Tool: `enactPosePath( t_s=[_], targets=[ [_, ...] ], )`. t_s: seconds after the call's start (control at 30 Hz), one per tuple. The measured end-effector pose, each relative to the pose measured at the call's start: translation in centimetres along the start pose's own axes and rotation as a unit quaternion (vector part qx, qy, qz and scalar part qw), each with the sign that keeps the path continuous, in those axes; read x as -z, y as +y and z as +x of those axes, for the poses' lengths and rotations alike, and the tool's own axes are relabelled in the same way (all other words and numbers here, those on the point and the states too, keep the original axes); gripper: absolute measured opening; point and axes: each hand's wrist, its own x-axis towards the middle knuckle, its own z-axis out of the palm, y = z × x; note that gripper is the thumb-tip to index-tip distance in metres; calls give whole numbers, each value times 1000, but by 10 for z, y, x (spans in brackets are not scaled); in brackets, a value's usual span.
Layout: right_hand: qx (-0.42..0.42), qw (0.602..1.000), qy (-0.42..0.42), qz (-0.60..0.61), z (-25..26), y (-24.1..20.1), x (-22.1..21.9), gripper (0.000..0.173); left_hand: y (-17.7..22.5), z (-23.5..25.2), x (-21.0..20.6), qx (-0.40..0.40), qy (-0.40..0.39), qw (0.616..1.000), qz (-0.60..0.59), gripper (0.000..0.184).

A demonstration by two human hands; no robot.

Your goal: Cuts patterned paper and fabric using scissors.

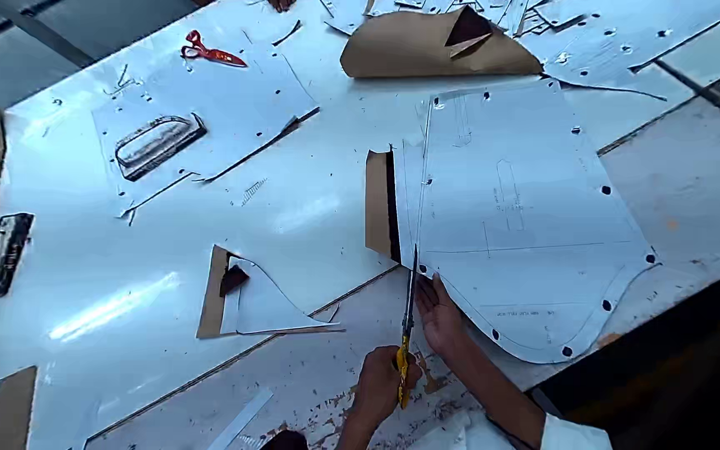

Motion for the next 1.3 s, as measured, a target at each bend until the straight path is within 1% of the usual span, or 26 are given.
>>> enactPosePath(
  t_s=[0.1, 0.27, 0.37, 0.5, 0.63, 0.77, 0.93, 1.07, 1.3],
  targets=[
    [-7, 1000, -2, -1, 8, -1, -15, 47, -1, 1, -6, 11, 14, 999, 41, 25],
    [-26, 999, 21, -5, 14, 2, -26, 27, 6, 4, -15, 61, 41, 988, 137, 27],
    [-27, 999, 24, -34, 13, 2, -23, 27, 12, 5, -19, 94, 47, 977, 188, 28],
    [-25, 998, 29, -59, 8, 2, -21, 28, 17, 3, -21, 113, 37, 972, 201, 30],
    [-26, 997, 64, -42, 7, 2, -24, 26, 26, 0, -24, 126, 30, 968, 216, 30],
    [-37, 996, 77, -38, 5, 0, -26, 24, 22, 1, -26, 114, 42, 972, 201, 24],
    [-32, 995, 79, -50, 7, 1, -27, 24, 17, 3, -25, 87, 62, 974, 199, 20],
    [-33, 993, 86, -69, 8, 3, -26, 26, 16, 3, -23, 71, 66, 975, 201, 18],
    [-27, 994, 93, -58, 7, 4, -25, 22, 11, 3, -22, 58, 66, 972, 216, 18]
  ],
)
